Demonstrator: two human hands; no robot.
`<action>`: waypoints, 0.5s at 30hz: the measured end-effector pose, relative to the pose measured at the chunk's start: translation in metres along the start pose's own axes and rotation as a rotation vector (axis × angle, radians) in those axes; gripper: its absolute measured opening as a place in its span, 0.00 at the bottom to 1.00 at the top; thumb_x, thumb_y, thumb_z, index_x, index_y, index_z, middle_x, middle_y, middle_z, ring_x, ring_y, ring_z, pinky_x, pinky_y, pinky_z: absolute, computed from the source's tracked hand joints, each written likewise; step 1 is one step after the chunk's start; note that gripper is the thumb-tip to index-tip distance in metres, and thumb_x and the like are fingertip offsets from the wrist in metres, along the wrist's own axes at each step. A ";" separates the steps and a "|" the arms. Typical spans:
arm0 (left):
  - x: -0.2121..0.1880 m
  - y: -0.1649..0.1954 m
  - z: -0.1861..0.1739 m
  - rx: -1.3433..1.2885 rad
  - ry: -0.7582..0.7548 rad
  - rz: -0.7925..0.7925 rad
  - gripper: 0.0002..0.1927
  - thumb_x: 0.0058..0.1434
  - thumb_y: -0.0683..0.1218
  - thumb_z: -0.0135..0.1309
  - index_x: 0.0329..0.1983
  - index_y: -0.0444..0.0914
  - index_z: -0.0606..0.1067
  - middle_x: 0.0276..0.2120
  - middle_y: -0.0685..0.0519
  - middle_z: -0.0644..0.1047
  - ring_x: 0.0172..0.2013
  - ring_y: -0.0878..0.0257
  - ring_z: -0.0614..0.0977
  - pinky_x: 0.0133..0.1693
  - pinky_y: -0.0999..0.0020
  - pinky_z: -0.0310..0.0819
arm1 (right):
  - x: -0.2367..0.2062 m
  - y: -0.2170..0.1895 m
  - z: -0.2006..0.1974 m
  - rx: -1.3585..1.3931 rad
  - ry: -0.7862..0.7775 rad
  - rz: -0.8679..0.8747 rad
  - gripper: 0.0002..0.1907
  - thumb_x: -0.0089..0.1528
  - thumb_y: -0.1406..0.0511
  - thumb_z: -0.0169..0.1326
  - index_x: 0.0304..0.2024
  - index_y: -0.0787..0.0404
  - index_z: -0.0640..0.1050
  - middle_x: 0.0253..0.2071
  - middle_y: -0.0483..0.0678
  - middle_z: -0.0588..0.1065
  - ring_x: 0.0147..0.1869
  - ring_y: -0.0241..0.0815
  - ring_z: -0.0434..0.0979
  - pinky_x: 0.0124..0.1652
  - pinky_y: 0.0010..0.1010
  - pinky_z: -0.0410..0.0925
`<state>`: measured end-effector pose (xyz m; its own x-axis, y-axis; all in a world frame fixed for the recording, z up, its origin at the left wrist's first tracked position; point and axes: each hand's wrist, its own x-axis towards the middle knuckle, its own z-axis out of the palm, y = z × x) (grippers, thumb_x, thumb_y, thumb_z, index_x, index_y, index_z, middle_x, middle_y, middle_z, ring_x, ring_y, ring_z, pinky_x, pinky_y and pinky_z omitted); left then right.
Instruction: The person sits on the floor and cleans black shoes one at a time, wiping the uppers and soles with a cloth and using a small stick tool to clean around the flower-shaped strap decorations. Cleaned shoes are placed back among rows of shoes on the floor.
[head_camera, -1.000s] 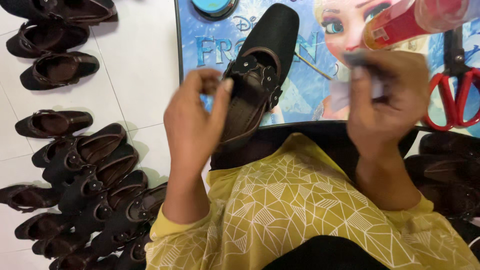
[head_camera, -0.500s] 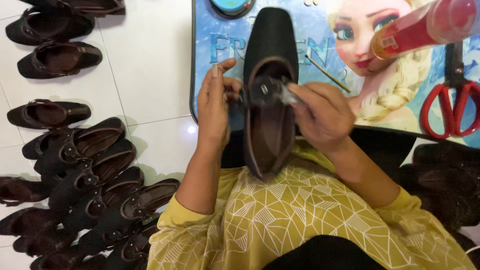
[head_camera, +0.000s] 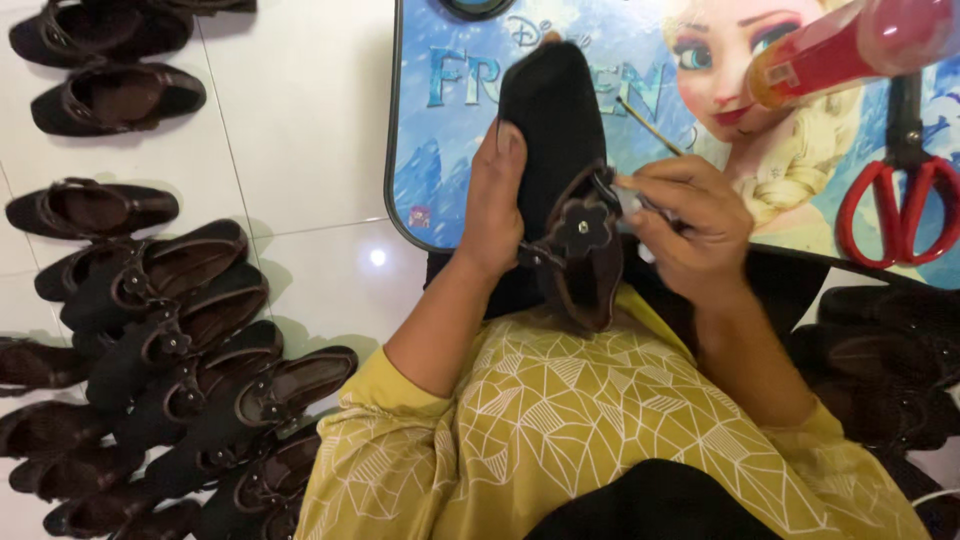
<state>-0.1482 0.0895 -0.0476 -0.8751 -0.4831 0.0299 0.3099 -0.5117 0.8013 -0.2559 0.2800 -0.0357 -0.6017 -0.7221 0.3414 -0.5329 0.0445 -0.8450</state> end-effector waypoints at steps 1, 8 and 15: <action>0.000 0.001 0.004 0.046 0.000 0.022 0.35 0.78 0.61 0.44 0.74 0.28 0.61 0.64 0.45 0.73 0.62 0.58 0.76 0.68 0.60 0.69 | 0.003 -0.004 -0.010 0.056 -0.024 0.010 0.12 0.65 0.75 0.59 0.51 0.68 0.81 0.46 0.52 0.77 0.39 0.35 0.72 0.37 0.24 0.65; -0.019 0.017 0.033 0.360 -0.206 0.144 0.45 0.71 0.72 0.49 0.75 0.33 0.63 0.67 0.48 0.69 0.65 0.61 0.69 0.69 0.66 0.59 | 0.026 -0.061 -0.050 0.072 0.308 0.105 0.13 0.70 0.78 0.56 0.57 0.68 0.78 0.50 0.50 0.75 0.44 0.32 0.75 0.44 0.21 0.68; -0.024 0.020 0.055 0.535 -0.278 0.166 0.43 0.70 0.70 0.50 0.74 0.35 0.65 0.62 0.46 0.69 0.61 0.58 0.70 0.66 0.65 0.60 | 0.038 -0.117 -0.036 -0.488 0.142 -0.293 0.16 0.61 0.83 0.55 0.50 0.72 0.79 0.45 0.59 0.76 0.47 0.54 0.81 0.48 0.39 0.75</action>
<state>-0.1419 0.1298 0.0001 -0.9176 -0.2859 0.2761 0.2836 0.0155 0.9588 -0.2377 0.2719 0.0909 -0.4441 -0.6539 0.6126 -0.8811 0.1944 -0.4312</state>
